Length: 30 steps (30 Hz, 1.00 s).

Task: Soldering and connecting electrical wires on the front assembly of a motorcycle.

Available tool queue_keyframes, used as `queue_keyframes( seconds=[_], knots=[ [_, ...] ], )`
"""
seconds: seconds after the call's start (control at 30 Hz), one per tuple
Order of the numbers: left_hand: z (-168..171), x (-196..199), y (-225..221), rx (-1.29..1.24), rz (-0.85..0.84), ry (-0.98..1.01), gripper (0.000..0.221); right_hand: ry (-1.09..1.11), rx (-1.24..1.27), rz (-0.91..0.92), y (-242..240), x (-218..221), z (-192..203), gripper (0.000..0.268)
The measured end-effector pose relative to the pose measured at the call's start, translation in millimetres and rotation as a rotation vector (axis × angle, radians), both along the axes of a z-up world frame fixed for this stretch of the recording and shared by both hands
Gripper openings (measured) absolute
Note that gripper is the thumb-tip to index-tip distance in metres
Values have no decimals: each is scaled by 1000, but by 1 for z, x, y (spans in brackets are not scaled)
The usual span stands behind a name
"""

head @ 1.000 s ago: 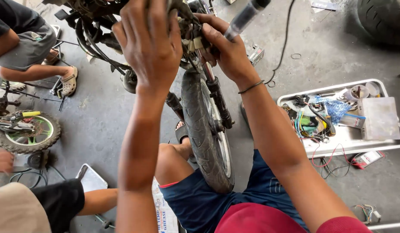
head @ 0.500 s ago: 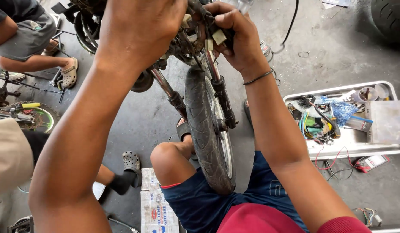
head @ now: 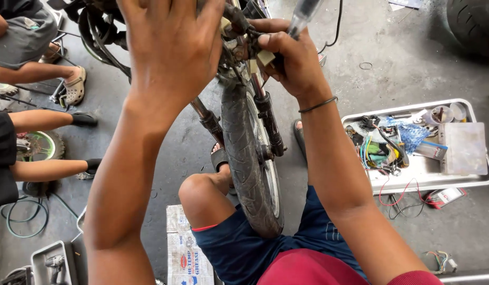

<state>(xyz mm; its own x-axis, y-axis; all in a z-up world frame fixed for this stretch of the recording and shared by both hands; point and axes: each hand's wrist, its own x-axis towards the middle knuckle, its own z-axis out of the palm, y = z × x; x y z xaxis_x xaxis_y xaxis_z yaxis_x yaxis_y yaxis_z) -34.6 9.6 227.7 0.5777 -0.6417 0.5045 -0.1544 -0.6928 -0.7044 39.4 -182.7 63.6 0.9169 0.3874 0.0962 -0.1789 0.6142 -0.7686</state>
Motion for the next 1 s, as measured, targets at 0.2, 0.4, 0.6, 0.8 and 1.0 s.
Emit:
queue_keyframes(
  seconds=[0.2, 0.4, 0.6, 0.8, 1.0],
  knots=[
    [4, 4, -2, 24, -172, 213, 32, -73, -115, -117, 5, -9, -1, 33],
    [6, 19, 11, -27, -449, 121, 18, -163, -101, -219, 10, -9, 9, 28],
    [1, 23, 18, 63, -446, 141, 20, -243, -82, -172, 9, -18, 25, 25],
    [6, 33, 5, 116, -429, 62, 23, -176, -79, -222, 6, -13, 17, 19],
    [5, 45, 0, 356, -274, -57, 11, -222, -74, -142, 4, -17, 12, 17]
  ],
)
